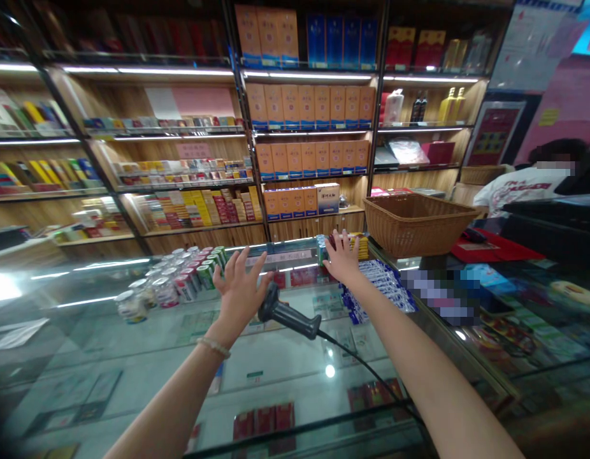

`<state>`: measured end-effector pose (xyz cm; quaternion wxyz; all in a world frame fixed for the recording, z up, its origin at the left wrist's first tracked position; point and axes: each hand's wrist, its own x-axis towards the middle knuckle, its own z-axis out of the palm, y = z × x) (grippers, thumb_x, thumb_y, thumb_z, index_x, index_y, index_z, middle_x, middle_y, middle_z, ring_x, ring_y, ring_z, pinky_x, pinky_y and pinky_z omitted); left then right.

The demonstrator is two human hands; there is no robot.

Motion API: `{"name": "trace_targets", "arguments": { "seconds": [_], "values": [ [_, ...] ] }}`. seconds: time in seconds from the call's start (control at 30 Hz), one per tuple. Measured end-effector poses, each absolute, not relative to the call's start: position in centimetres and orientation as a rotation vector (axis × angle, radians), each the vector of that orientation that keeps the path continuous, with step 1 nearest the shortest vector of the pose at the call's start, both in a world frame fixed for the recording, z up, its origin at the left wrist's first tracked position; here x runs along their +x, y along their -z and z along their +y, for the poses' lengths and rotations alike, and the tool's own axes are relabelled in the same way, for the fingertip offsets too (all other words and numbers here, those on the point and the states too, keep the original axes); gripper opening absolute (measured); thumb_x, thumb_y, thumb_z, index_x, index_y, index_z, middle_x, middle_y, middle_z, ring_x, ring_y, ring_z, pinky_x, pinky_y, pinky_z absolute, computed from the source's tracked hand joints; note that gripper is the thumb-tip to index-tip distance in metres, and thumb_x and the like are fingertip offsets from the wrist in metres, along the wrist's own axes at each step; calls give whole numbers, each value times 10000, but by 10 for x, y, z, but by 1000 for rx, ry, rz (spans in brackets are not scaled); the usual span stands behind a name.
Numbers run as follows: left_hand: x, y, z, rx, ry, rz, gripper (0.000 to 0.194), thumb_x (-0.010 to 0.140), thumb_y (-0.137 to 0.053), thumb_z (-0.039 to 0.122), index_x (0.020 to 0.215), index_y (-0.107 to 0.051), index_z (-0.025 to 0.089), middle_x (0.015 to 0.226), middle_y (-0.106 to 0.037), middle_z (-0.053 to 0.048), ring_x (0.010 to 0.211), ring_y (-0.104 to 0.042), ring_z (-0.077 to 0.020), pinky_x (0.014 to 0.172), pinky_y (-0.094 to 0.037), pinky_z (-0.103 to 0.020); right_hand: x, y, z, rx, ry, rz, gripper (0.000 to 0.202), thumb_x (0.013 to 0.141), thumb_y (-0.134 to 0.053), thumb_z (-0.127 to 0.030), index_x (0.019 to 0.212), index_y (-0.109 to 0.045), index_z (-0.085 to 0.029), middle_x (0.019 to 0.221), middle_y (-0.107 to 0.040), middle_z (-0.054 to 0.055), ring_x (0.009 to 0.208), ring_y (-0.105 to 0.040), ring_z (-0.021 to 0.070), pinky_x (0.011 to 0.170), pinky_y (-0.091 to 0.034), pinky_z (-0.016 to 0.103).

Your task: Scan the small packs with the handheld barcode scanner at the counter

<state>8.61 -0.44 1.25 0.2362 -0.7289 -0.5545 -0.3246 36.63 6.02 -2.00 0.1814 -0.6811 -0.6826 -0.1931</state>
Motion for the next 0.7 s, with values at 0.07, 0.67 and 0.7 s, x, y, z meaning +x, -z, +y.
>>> {"name": "trace_targets", "arguments": {
  "seconds": [0.07,0.67,0.7],
  "values": [
    [86,-13,-4,-2001,888,-1517,460,1023,-516,434,1456,-622,322,1633,-466,-128,1512,-386,-366,1248,-152,-679,367,21,61,-1902,563,-1935,675,934,-654,-437,1558,-490,-238,1737,-252,160,1589,-174,423,1223,-125,722],
    [134,-50,10,-2128,844,-1441,504,1001,-548,473,1487,-585,343,1672,-409,-102,1539,-323,-372,1257,-118,-685,371,17,65,-1832,550,-1875,510,923,-717,-387,1418,-639,-292,1714,-330,117,1586,-212,410,1222,-153,725],
    [142,-52,15,-2131,845,-1451,506,1002,-547,478,1487,-586,339,1671,-408,-107,1535,-328,-375,1251,-131,-695,370,17,65,-1830,540,-1869,499,923,-719,-389,1408,-647,-296,1715,-328,113,1586,-211,410,1222,-155,725]
  ]
}}
